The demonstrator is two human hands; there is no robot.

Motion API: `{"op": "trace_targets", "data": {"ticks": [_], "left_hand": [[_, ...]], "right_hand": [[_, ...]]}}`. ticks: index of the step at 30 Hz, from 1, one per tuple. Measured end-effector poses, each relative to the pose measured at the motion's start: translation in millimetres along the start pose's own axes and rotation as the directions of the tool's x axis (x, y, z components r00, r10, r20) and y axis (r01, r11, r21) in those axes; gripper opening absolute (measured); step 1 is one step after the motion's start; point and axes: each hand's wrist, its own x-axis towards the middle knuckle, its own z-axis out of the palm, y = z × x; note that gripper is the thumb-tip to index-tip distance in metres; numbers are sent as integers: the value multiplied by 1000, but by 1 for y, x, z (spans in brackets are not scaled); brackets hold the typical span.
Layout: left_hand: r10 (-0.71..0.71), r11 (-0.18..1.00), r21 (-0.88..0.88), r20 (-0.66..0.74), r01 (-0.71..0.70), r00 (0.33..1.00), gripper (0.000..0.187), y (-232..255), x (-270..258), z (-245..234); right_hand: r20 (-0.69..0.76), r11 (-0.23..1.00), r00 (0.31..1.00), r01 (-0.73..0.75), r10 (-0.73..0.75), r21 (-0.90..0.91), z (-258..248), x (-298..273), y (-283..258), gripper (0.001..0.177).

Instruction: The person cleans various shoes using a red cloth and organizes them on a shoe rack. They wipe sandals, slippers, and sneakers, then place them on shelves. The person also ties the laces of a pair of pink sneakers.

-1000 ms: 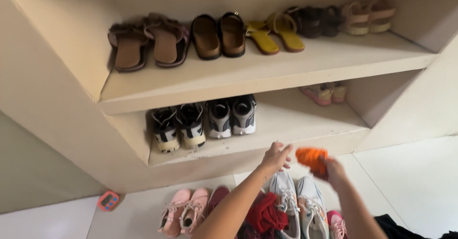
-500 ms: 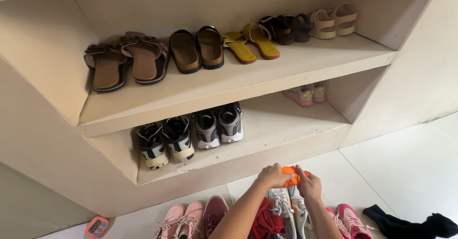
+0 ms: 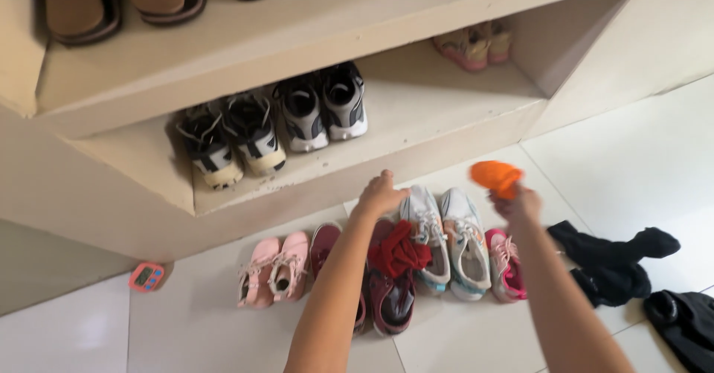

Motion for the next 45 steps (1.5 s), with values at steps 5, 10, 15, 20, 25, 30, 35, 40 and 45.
{"op": "trace_targets", "data": {"ticks": [5, 10, 15, 20, 25, 30, 35, 40, 45], "left_hand": [[-217, 949, -249, -73, 193, 973, 57, -43, -31, -27], [-387, 910, -171, -23, 378, 922, 45, -78, -84, -8], [-435, 893, 250, 269, 374, 859, 53, -70, -117, 29], [-369, 856, 486, 337, 176, 866, 55, -56, -147, 78], [-179, 926, 374, 305, 56, 935, 27, -76, -150, 83], [-224, 972, 106, 189, 207, 956, 35, -86, -135, 32], [-190, 980, 83, 78, 183, 979, 29, -71, -126, 0], [-175, 984, 12, 21, 175, 984, 27, -48, -115, -8], [-106, 994, -29, -12, 106, 994, 25, -32, -106, 2]], "right_hand": [[-139, 979, 990, -6, 35, 201, -74, 35, -23, 45], [-72, 993, 997, 33, -41, -115, -68, 14, 1, 43], [612, 469, 747, 651, -258, -596, 58, -85, 90, 36], [920, -222, 283, 912, -273, -346, 94, -164, 129, 56], [638, 390, 750, 647, -172, -655, 90, -126, 70, 37], [593, 829, 800, 271, 88, -489, 57, -112, -34, 30], [623, 308, 518, 568, 586, -763, 44, -142, -76, 42], [201, 90, 151, 538, 968, -838, 69, -174, 0, 50], [680, 142, 272, 862, 681, -487, 90, -240, 163, 55]]}}
